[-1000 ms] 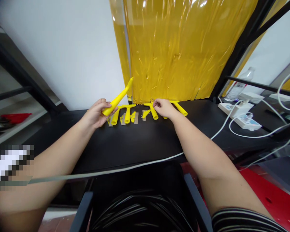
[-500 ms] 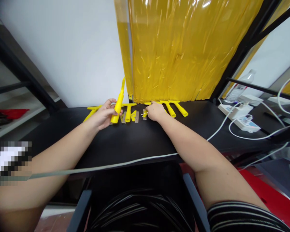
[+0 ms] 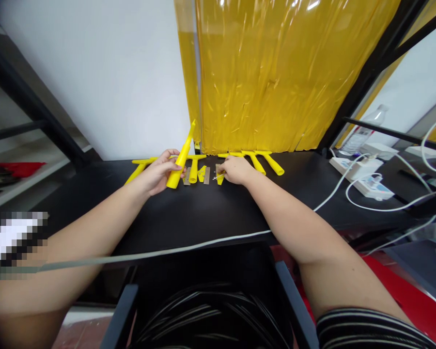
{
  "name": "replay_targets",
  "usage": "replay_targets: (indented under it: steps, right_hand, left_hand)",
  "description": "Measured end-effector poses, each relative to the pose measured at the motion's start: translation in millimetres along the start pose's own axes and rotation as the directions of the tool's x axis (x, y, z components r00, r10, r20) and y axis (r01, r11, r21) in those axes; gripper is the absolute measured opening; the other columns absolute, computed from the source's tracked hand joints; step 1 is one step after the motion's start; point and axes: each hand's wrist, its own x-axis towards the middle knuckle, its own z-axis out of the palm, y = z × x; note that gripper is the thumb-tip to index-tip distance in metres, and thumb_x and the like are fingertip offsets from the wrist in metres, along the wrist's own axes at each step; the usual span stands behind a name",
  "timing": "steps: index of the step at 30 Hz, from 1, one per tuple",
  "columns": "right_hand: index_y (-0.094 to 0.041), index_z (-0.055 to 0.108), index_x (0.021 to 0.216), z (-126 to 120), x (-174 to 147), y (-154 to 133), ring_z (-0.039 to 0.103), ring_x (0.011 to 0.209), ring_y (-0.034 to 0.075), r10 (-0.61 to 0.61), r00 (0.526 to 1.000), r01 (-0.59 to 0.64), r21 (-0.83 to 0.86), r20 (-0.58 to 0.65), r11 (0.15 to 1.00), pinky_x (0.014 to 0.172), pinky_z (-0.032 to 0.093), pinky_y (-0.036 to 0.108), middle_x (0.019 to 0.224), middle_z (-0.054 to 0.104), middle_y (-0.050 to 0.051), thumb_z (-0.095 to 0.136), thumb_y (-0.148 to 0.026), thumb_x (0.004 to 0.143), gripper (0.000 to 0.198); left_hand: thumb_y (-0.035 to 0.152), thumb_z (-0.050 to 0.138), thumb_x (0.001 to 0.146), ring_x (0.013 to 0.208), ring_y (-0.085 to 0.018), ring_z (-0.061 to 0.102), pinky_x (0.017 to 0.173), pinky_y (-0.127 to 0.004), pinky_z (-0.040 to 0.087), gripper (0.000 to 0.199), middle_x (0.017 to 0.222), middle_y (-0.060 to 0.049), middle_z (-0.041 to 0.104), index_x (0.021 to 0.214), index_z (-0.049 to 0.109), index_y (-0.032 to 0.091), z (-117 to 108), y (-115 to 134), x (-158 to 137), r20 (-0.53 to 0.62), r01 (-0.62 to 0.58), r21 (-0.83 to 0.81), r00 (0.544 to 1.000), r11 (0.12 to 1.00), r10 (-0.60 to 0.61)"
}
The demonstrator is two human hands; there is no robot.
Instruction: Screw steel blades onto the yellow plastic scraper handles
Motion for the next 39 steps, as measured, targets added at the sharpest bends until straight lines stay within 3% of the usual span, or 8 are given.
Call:
replay_targets:
  steps: [6, 11, 16, 23, 28, 33, 36, 39]
  right_hand:
    - [-0.025, 0.085, 0.111, -9.0, -13.5, -3.7, 0.07, 0.106, 0.024, -0.11, 0.994, 0.11, 0.127, -0.008, 0.986, 0.094, 0.052, 0.034, 0.111, 0.078, 0.009, 0.065, -0.016, 0.089, 0.031]
    - [-0.021, 0.083, 0.105, -18.6, -23.8, -4.6, 0.072, 0.088, 0.018, -0.199, 0.977, 0.133, 0.501, 0.079, 0.855, 0.083, 0.053, 0.028, 0.101, 0.082, 0.003, 0.063, -0.012, 0.084, 0.03]
    - [-0.017, 0.079, 0.103, -26.5, -31.3, 5.9, 0.07, 0.083, 0.017, -0.053, 0.999, 0.034, 0.636, 0.011, 0.771, 0.076, 0.051, 0.028, 0.098, 0.08, 0.006, 0.066, -0.027, 0.086, 0.023]
    - [-0.019, 0.069, 0.098, -37.5, -41.6, 14.1, 0.057, 0.07, 0.014, -0.091, 0.964, -0.084, 0.614, 0.249, 0.784, 0.065, 0.044, 0.027, 0.082, 0.066, 0.0, 0.074, -0.045, 0.083, 0.03]
    - [-0.022, 0.058, 0.077, -44.0, -51.8, 28.7, 0.061, 0.065, 0.015, -0.146, 0.91, -0.153, 0.644, 0.387, 0.75, 0.061, 0.044, 0.027, 0.073, 0.065, -0.001, 0.077, -0.05, 0.082, 0.035]
    - [-0.022, 0.072, 0.074, -44.9, -53.7, 26.8, 0.063, 0.06, 0.016, -0.005, 0.853, -0.271, 0.451, 0.522, 0.85, 0.059, 0.045, 0.029, 0.068, 0.07, 0.0, 0.085, -0.039, 0.073, 0.022]
    - [-0.023, 0.077, 0.078, -41.6, -49.8, 16.4, 0.069, 0.069, 0.019, 0.043, 0.884, -0.249, 0.391, 0.465, 0.886, 0.063, 0.048, 0.031, 0.078, 0.076, 0.002, 0.087, -0.033, 0.071, 0.015]
    - [-0.024, 0.079, 0.085, -34.7, -42.1, 4.6, 0.069, 0.074, 0.02, 0.07, 0.97, -0.148, 0.338, 0.234, 0.929, 0.067, 0.049, 0.032, 0.083, 0.076, 0.003, 0.078, -0.033, 0.083, 0.009]
  left_hand:
    - [0.023, 0.08, 0.078, 0.062, -0.014, 0.061, 0.052, -0.026, 0.049, 0.045, 0.079, 0.002, 0.059, 0.111, 0.05, 0.022, 6.5, 3.4, -2.9, 0.004, 0.034, 0.003, 0.999, 0.999, -0.034]
    - [0.033, 0.082, 0.083, 0.056, -0.012, 0.058, 0.048, -0.024, 0.049, 0.038, 0.071, 0.003, 0.055, 0.11, 0.057, 0.022, 5.7, 2.8, -5.4, 0.093, 0.036, 0.081, 0.995, 0.996, -0.043]
    - [0.038, 0.081, 0.085, 0.052, -0.01, 0.056, 0.046, -0.023, 0.048, 0.034, 0.072, 0.002, 0.057, 0.108, 0.063, 0.021, 4.3, 3.6, -7.0, 0.166, -0.023, 0.253, 0.986, 0.967, -0.02]
    - [0.023, 0.077, 0.069, 0.072, -0.018, 0.065, 0.055, -0.027, 0.053, 0.03, 0.084, -0.004, 0.067, 0.091, 0.056, 0.02, -5.4, 4.7, -5.9, 0.246, -0.105, 0.504, 0.969, 0.857, -0.026]
    - [0.018, 0.072, 0.066, 0.069, -0.014, 0.054, 0.061, -0.027, 0.042, 0.022, 0.08, 0.0, 0.058, 0.081, 0.056, 0.02, -9.9, 9.1, -7.6, 0.303, -0.276, 0.673, 0.949, 0.687, 0.085]
    - [0.015, 0.069, 0.062, 0.069, -0.014, 0.047, 0.066, -0.029, 0.037, 0.02, 0.079, 0.001, 0.055, 0.077, 0.057, 0.02, -11.0, 10.7, -7.6, 0.337, -0.345, 0.754, 0.934, 0.558, 0.123]
    - [0.016, 0.071, 0.064, 0.07, -0.015, 0.048, 0.067, -0.029, 0.038, 0.02, 0.079, 0.001, 0.055, 0.08, 0.06, 0.02, -12.6, 8.3, -6.4, 0.327, -0.341, 0.741, 0.936, 0.579, 0.133]
    - [0.017, 0.072, 0.066, 0.076, -0.016, 0.055, 0.069, -0.027, 0.043, 0.028, 0.087, 0.0, 0.062, 0.092, 0.065, 0.021, -13.9, 5.4, -5.5, 0.295, -0.316, 0.699, 0.945, 0.642, 0.144]
